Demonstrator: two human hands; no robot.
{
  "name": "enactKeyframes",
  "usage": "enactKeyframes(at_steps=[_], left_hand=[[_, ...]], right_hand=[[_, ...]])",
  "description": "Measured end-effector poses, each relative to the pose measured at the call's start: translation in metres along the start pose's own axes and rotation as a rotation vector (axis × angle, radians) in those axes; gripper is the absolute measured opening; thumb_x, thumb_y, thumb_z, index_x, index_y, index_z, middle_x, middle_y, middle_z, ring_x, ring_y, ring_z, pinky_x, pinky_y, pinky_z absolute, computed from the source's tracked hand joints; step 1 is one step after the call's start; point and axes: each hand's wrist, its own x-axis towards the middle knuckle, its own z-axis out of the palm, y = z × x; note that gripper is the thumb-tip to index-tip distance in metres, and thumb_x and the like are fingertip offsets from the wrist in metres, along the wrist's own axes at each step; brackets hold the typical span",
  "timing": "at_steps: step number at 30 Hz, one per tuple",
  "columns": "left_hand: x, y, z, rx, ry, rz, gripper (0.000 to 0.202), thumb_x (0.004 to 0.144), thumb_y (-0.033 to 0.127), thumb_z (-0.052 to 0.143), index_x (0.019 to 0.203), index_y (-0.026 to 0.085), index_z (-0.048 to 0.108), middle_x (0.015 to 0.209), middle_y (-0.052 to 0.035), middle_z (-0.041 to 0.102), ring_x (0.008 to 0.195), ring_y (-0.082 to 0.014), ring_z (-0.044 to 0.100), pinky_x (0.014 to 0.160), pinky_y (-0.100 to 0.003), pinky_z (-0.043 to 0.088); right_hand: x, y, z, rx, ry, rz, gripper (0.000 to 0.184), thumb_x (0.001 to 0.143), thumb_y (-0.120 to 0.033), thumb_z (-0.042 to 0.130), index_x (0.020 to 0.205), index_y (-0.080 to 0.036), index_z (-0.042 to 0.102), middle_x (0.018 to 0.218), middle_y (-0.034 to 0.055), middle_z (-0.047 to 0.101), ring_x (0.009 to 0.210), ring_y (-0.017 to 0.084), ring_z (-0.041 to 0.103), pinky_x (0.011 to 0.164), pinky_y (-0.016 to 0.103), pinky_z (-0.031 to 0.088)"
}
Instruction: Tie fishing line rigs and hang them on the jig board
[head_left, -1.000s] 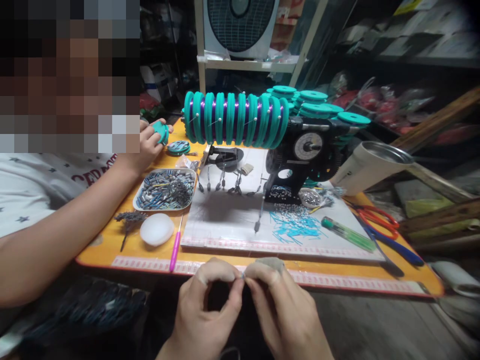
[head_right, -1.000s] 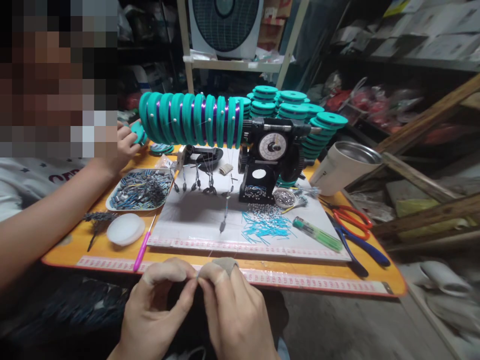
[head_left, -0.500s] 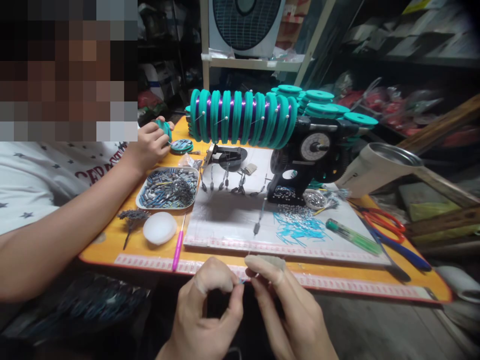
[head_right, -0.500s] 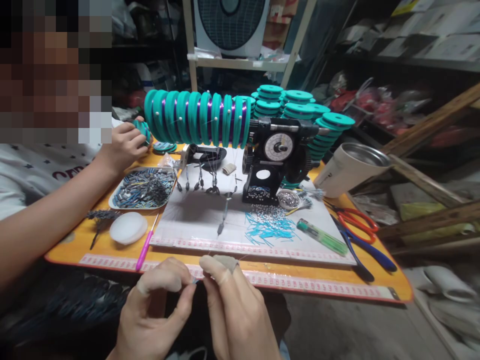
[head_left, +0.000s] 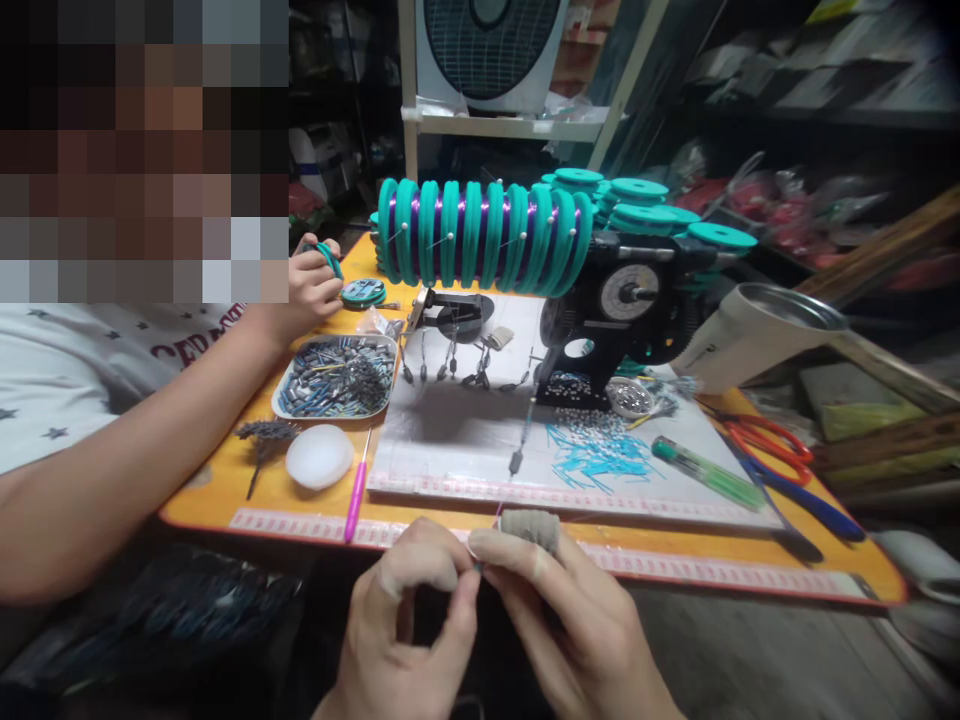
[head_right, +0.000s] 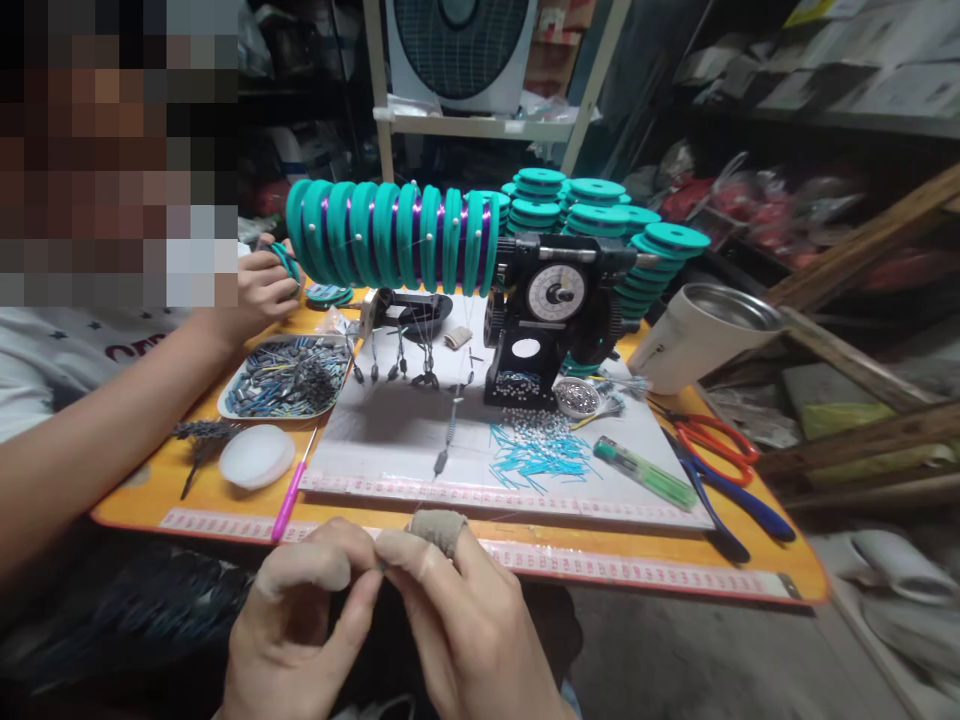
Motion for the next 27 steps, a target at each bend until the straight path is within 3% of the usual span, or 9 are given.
enactKeyframes(at_steps=[4,7,10,12,18,27], left_hand=[[-0.001,0.003,0.001,-0.047,0.057,-0.081,0.028,0.083,-0.003,0.055,0.092,0.021,0.046,0.082,0.0019,0.062,0.081,-0.0047,0.066,0.077,-0.011,0.056],[-0.004,0.004,0.000,-0.126,0.097,-0.282,0.022,0.085,0.005,0.062,0.096,0.022,0.054,0.086,0.0020,0.068,0.083,-0.0037,0.070,0.080,-0.009,0.058],[-0.004,0.004,-0.002,-0.254,-0.017,-0.534,0.033,0.083,0.017,0.070,0.113,0.025,0.060,0.099,-0.0002,0.073,0.089,-0.0049,0.073,0.084,-0.009,0.059],[-0.001,0.004,-0.003,-0.302,-0.081,-0.625,0.037,0.081,0.022,0.074,0.117,0.025,0.064,0.101,-0.0017,0.074,0.090,-0.0060,0.073,0.084,-0.010,0.059],[0.009,0.007,0.001,-0.259,-0.037,-0.543,0.006,0.084,0.023,0.070,0.087,0.020,0.075,0.083,0.0000,0.075,0.081,-0.0051,0.073,0.077,-0.007,0.058],[0.005,0.008,-0.004,-0.195,-0.119,-0.627,0.019,0.088,0.033,0.064,0.083,0.015,0.068,0.083,-0.0031,0.071,0.080,-0.0074,0.070,0.076,-0.011,0.057]], right_hand=[[0.005,0.000,-0.002,0.016,0.002,-0.013,0.019,0.095,-0.007,0.049,0.105,-0.018,0.062,0.086,0.0019,0.061,0.079,0.007,0.061,0.071,0.013,0.051],[0.003,0.001,-0.002,-0.115,0.039,-0.070,0.021,0.094,-0.007,0.050,0.107,-0.018,0.063,0.082,0.0026,0.061,0.072,0.008,0.060,0.065,0.016,0.049],[-0.003,0.004,-0.002,-0.250,0.115,-0.153,0.028,0.093,-0.008,0.049,0.114,-0.017,0.064,0.089,0.0061,0.065,0.078,0.010,0.064,0.069,0.018,0.052],[-0.004,0.005,-0.004,-0.303,0.142,-0.197,0.028,0.093,-0.009,0.048,0.115,-0.016,0.064,0.093,0.0077,0.067,0.084,0.012,0.067,0.073,0.020,0.053],[-0.003,0.007,-0.005,-0.421,0.157,-0.229,0.024,0.094,-0.010,0.047,0.110,-0.015,0.064,0.089,0.0080,0.067,0.081,0.013,0.066,0.073,0.021,0.054],[-0.010,0.014,0.004,-0.396,0.169,-0.231,0.025,0.095,-0.011,0.045,0.112,-0.015,0.065,0.091,0.0085,0.066,0.084,0.013,0.065,0.074,0.021,0.052]])
